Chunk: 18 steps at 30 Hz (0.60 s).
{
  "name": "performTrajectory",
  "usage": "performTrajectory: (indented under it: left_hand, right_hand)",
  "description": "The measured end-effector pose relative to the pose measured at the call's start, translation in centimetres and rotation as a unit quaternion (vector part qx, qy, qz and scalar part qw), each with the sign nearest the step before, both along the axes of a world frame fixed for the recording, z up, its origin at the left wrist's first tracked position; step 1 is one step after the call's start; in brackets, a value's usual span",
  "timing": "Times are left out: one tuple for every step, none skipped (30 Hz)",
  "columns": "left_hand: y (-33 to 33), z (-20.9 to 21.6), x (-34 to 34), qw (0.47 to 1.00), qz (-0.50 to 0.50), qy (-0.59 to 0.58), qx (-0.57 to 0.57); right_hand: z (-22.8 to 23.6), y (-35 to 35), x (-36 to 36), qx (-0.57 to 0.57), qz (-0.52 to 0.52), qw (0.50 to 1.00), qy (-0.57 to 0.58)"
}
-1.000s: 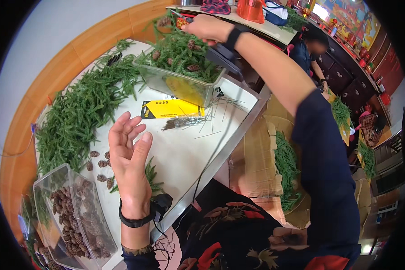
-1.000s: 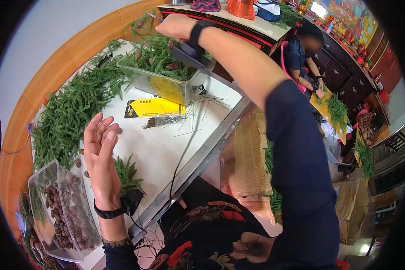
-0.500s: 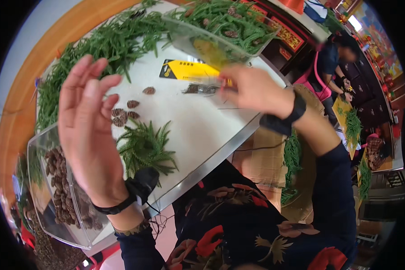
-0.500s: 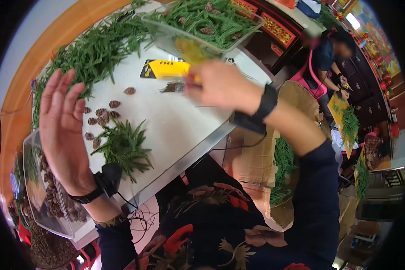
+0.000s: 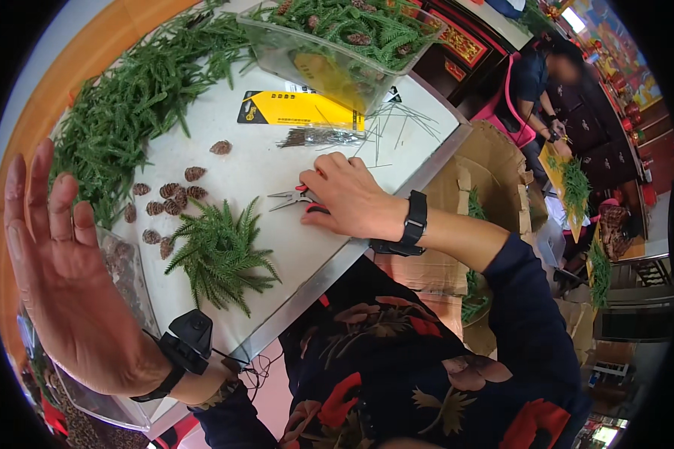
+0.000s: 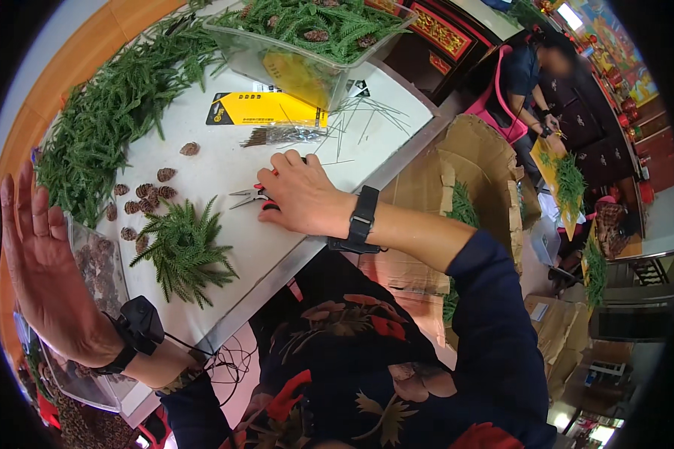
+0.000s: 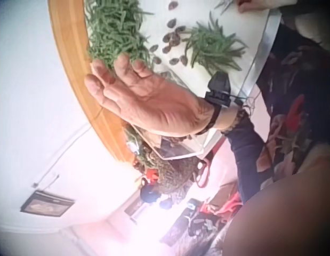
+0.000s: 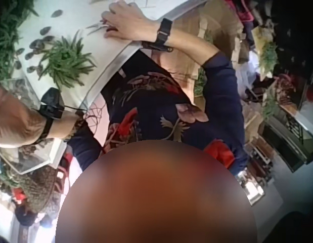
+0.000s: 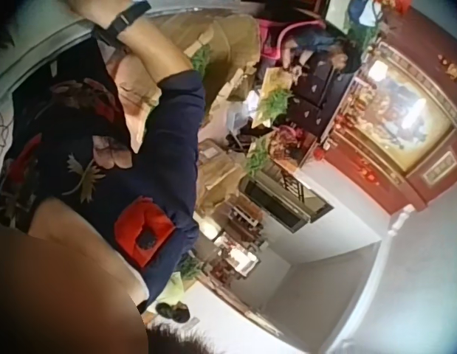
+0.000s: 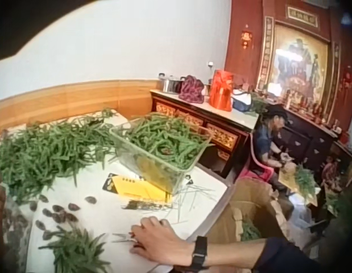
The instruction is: Preparing decorative evergreen sprigs and pinecones for floral arrangements.
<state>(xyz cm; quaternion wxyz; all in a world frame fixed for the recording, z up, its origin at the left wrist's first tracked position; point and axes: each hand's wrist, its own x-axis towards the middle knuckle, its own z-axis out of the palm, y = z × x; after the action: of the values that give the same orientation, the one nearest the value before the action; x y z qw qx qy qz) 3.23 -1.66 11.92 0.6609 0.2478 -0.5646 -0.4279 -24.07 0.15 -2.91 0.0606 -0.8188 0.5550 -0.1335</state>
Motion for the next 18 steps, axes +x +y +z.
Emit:
performTrajectory:
  left_hand:
    - [0.0,0.0,0.1,1.000,-0.003,0.000,0.002]
    - [0.0,0.1,0.3,1.000,-0.004,0.000,0.004]
    - [-0.1,0.2,0.6,1.000,-0.004,0.001,0.003]
    - [-0.1,0.2,1.1,1.000,-0.010,0.003,-0.001]
    - [-0.1,0.1,1.5,1.000,-0.015,0.005,-0.005]
    - [0.0,0.1,1.7,1.000,-0.020,0.007,-0.010]
    - [0.1,0.1,1.8,1.000,-0.018,0.009,-0.010]
    - [0.2,0.2,1.7,1.000,-0.009,0.007,-0.009]
    - [0.3,0.3,1.5,1.000,0.000,0.006,-0.008]
    - [0.5,0.3,1.2,1.000,0.010,0.004,-0.008]
    - [0.6,0.5,0.9,1.000,0.011,0.005,-0.008]
    - [0.8,0.6,0.4,1.000,0.025,0.015,-0.005]
    - [1.0,0.7,0.0,0.999,0.038,0.026,-0.002]
    - [1.1,0.7,-0.3,0.998,0.047,0.037,0.001]
    - [1.3,0.7,-0.2,0.998,0.048,0.037,0.001]
    - [1.4,0.7,0.0,0.999,0.021,0.024,0.002]
    - [1.4,0.8,0.1,1.000,-0.009,0.013,0.002]
    - [1.5,0.9,0.1,0.999,-0.038,0.002,0.003]
  right_hand:
    - [0.0,0.0,0.0,-0.001,0.002,1.000,0.001]
    - [0.2,0.0,0.0,-0.001,0.002,1.000,0.003]
    - [0.3,0.0,0.0,0.003,0.005,1.000,0.014]
    - [0.5,0.0,0.0,0.009,0.008,1.000,0.025]
    - [0.6,-0.1,0.0,0.014,0.012,0.999,0.036]
    - [0.6,-0.1,-0.1,0.014,0.013,0.999,0.037]
    - [0.6,-0.2,-0.3,0.002,0.018,0.999,0.033]
    - [0.6,-0.4,-0.5,-0.009,0.024,0.999,0.029]
    - [0.6,-0.7,-0.7,-0.021,0.030,0.999,0.024]
    - [0.8,-1.3,-0.8,-0.022,0.032,0.999,0.025]
    - [1.0,-2.2,-1.0,-0.022,0.020,1.000,0.005]
    - [1.2,-3.1,-1.3,-0.022,0.006,1.000,-0.015]
    - [1.4,-4.1,-1.7,-0.021,-0.007,0.999,-0.034]
    - [1.4,-5.2,-1.9,-0.021,-0.011,0.999,-0.033]
    - [1.0,-6.8,-1.8,-0.028,-0.027,0.999,-0.018]
    - [0.6,-8.2,-1.6,-0.035,-0.043,0.998,-0.004]
    - [0.2,-9.5,-1.5,-0.037,-0.044,0.998,-0.004]
    - [-0.3,-10.7,-1.4,-0.028,-0.050,0.998,0.027]
